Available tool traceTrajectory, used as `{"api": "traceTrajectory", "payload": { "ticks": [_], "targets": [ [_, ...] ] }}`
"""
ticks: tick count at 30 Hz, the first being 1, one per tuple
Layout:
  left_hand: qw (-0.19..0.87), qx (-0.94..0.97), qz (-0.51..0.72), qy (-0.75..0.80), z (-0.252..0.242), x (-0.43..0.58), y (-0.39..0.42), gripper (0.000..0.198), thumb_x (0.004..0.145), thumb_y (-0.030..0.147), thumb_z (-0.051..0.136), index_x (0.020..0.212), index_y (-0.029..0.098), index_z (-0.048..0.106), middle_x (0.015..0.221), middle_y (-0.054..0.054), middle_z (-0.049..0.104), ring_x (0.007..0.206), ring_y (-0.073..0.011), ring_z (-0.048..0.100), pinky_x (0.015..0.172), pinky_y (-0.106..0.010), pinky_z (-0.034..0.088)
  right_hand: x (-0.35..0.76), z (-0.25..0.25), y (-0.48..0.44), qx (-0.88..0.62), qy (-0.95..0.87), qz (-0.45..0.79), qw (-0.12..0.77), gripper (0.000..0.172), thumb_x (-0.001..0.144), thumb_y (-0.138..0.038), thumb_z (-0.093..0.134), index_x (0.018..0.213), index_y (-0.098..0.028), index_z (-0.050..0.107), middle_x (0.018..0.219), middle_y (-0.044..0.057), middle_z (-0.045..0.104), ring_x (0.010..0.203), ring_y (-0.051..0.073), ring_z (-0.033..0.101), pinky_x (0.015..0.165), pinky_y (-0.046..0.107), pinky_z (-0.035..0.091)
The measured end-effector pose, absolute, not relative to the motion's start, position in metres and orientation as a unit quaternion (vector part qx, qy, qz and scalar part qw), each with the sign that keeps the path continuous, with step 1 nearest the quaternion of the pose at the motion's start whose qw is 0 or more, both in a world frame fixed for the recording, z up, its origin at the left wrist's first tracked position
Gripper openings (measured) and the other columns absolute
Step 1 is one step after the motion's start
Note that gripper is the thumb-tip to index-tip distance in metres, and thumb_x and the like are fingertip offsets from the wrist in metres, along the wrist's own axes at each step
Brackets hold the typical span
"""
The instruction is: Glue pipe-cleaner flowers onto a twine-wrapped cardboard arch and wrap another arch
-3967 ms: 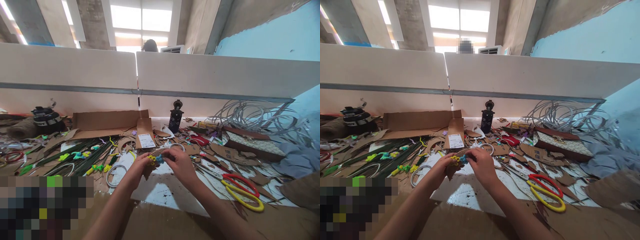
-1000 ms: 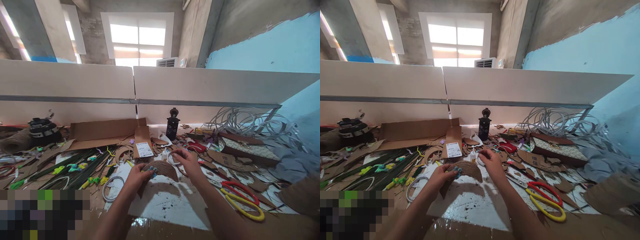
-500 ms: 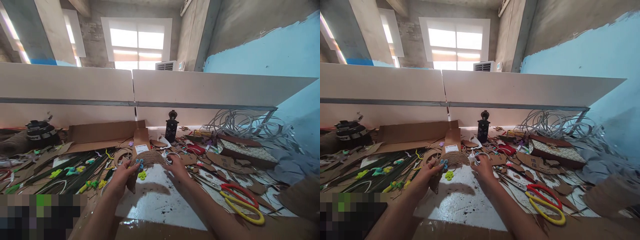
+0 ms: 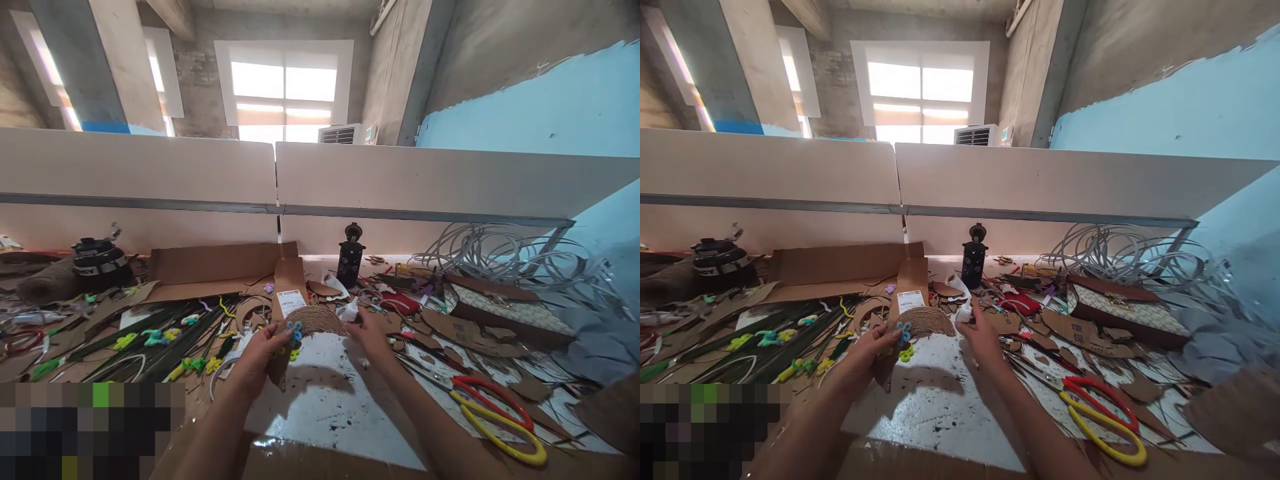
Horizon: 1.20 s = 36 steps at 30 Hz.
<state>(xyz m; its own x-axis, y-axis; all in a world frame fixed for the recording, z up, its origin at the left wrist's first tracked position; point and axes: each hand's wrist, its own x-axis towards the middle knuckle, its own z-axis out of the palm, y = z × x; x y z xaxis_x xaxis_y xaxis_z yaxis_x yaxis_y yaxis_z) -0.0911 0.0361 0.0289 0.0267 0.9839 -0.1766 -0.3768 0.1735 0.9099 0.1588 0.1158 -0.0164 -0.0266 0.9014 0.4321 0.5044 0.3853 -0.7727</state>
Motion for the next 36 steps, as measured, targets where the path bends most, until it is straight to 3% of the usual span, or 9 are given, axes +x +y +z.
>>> {"api": "traceTrajectory", "payload": {
  "ticks": [3,7,11,19,32,36],
  "targets": [
    [0.616,0.382,0.512,0.462,0.027,-0.084,0.032,0.053,0.054,0.036,0.091,0.097,0.013,0.070,0.083,-0.006,0.074,0.073,-0.0165,0.067,0.066,-0.023,0.048,0.183,-0.002,0.101,-0.495,-0.682,0.258,0.473,0.038,0.084,-0.042,0.061,0.114,-0.019,0.065,0.099,0.008,0.074,0.087,0.027,0.067,0.076,0.037,0.051],
    [0.583,0.433,0.456,0.514,0.027,-0.071,0.024,0.043,0.057,0.027,0.084,0.095,0.015,0.067,0.068,0.002,0.065,0.056,-0.0105,0.052,0.054,-0.022,0.035,0.210,0.021,0.078,-0.455,-0.678,0.344,0.464,0.048,0.082,-0.052,0.070,0.118,-0.020,0.068,0.114,0.011,0.072,0.102,0.032,0.066,0.085,0.041,0.051],
    [0.576,0.469,0.423,0.519,0.026,-0.059,0.020,0.035,0.060,0.024,0.078,0.092,0.016,0.066,0.069,0.003,0.064,0.057,-0.0105,0.050,0.055,-0.022,0.032,0.219,0.035,0.059,-0.462,-0.699,0.321,0.441,0.050,0.082,-0.057,0.071,0.121,-0.025,0.070,0.122,0.010,0.068,0.114,0.034,0.060,0.094,0.043,0.047],
    [0.580,0.494,0.383,0.523,0.024,-0.052,0.021,0.032,0.062,0.025,0.077,0.092,0.016,0.068,0.073,0.001,0.065,0.063,-0.0128,0.054,0.060,-0.024,0.035,0.212,0.041,0.042,-0.454,-0.596,0.449,0.487,0.050,0.073,-0.050,0.083,0.109,-0.021,0.066,0.095,0.004,0.069,0.083,0.022,0.061,0.073,0.032,0.050],
    [0.591,0.494,0.353,0.532,0.027,-0.045,0.019,0.033,0.060,0.024,0.076,0.091,0.016,0.066,0.063,0.005,0.058,0.054,-0.0089,0.043,0.054,-0.023,0.030,0.203,0.041,0.035,-0.444,-0.653,0.394,0.470,0.039,0.083,-0.054,0.072,0.106,-0.024,0.061,0.092,0.003,0.061,0.080,0.021,0.056,0.069,0.031,0.048],
    [0.590,0.501,0.354,0.524,0.027,-0.044,0.019,0.034,0.059,0.026,0.075,0.090,0.015,0.065,0.068,0.002,0.061,0.057,-0.0102,0.047,0.055,-0.024,0.032,0.202,0.043,0.033,-0.443,-0.663,0.392,0.459,0.038,0.082,-0.051,0.074,0.108,-0.025,0.062,0.098,0.003,0.065,0.086,0.023,0.060,0.076,0.033,0.048]
  ]
}}
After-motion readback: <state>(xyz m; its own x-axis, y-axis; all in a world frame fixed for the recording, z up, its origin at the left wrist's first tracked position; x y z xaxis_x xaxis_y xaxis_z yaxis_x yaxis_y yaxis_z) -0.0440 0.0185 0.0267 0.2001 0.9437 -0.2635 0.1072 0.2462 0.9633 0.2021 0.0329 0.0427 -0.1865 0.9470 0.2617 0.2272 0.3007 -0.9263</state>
